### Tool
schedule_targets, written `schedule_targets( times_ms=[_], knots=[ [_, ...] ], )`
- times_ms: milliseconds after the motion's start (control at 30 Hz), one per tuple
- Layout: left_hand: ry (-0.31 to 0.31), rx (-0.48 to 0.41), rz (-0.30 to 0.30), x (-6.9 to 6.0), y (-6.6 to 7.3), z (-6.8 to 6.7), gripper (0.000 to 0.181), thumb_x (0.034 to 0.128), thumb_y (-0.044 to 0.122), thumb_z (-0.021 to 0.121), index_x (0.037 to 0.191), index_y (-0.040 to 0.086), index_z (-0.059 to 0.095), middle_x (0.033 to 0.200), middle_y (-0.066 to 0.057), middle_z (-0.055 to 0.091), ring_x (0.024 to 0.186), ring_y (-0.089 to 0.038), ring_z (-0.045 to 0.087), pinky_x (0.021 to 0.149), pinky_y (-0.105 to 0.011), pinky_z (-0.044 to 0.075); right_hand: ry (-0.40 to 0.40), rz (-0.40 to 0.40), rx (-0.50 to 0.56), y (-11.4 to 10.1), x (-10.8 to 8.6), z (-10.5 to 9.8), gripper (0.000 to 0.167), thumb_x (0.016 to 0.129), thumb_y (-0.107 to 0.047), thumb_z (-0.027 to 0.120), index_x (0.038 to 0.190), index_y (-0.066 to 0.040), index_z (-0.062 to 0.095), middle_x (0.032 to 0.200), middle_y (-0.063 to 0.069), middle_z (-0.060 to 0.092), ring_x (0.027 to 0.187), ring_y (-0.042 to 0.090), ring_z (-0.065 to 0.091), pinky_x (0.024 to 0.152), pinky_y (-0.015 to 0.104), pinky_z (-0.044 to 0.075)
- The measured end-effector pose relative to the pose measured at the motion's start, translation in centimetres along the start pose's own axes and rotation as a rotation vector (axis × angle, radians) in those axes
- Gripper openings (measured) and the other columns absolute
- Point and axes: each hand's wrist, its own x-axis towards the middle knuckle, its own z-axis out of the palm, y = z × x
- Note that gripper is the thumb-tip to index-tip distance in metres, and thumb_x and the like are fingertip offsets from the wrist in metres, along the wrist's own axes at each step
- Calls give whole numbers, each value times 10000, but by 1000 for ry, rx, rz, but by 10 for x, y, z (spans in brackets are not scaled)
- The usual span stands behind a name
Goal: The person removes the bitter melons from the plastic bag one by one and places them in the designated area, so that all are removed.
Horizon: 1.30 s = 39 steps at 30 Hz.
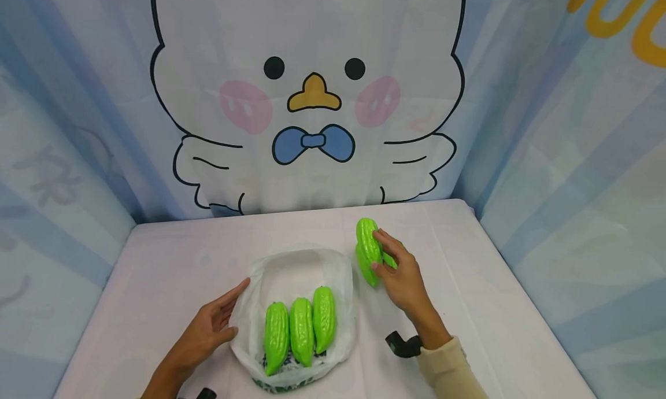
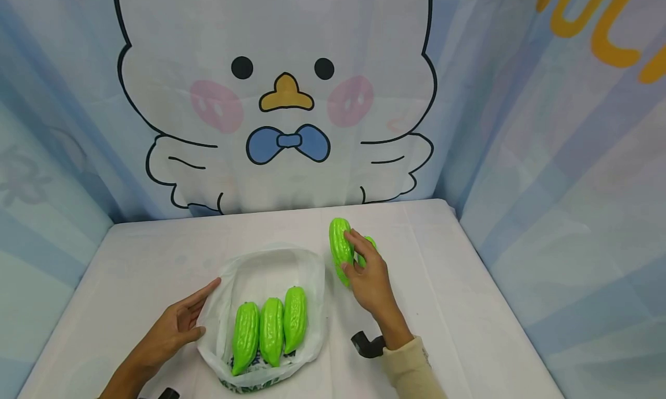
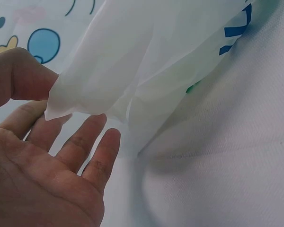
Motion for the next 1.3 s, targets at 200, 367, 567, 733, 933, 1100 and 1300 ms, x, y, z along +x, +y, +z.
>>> schedule_targets(
  times_ms=[200, 367, 567, 733, 933, 1100, 1300],
  knots=[
    [0, 7, 10, 0, -1, 0, 937, 888, -5, 714, 1698, 143, 268, 1768, -123, 217, 1606, -393, 223, 1103, -54, 363, 39, 20, -25, 8, 0, -15, 680, 966, 95, 640, 1595, -123, 497, 1725, 101, 346, 1571, 368, 392, 1211, 487, 424],
    [1, 6, 10, 0, 0, 0, 923, 905, 21, 724, 1698, 145, 268, 1767, -118, 220, 1603, -384, 226, 1101, -57, 366, 67, 56, -51, 17, -1, -26, 680, 981, 85, 631, 1607, -133, 481, 1738, 81, 325, 1589, 367, 362, 1229, 519, 397],
    [3, 8, 9, 0, 0, -1, 927, 905, 42, 740, 1698, 148, 271, 1769, -109, 218, 1611, -387, 226, 1102, -57, 356, 104, 79, -89, 28, -4, -38, 670, 987, 86, 619, 1609, -119, 476, 1738, 91, 329, 1595, 376, 349, 1275, 563, 332],
    [5, 16, 12, 1, -1, -1, 926, 903, 45, 741, 1697, 143, 273, 1767, -112, 222, 1605, -388, 227, 1105, -59, 354, 131, 123, -122, 38, -5, -48, 668, 997, 78, 602, 1616, -132, 467, 1745, 89, 320, 1605, 361, 336, 1311, 548, 287],
    [7, 30, 10, 2, -3, -1, 922, 909, 43, 738, 1698, 153, 274, 1767, -109, 226, 1598, -366, 236, 1106, -58, 354, 146, 172, -135, 50, -4, -59, 673, 1009, 65, 596, 1629, -150, 448, 1757, 78, 294, 1618, 346, 313, 1321, 542, 275],
    [14, 35, 1, 3, -4, -2, 938, 884, 9, 725, 1696, 141, 275, 1764, -99, 225, 1596, -359, 230, 1106, -60, 347, 140, 219, -144, 55, -3, -65, 675, 1023, 56, 577, 1645, -151, 419, 1770, 76, 261, 1625, 354, 296, 1313, 548, 285],
    [10, 28, -4, 3, -5, -2, 940, 882, -9, 710, 1698, 165, 278, 1765, -88, 232, 1598, -353, 256, 1099, -58, 367, 136, 262, -144, 66, -2, -68, 671, 1030, 49, 567, 1652, -138, 402, 1777, 85, 237, 1632, 362, 271, 1316, 545, 280]
  ],
)
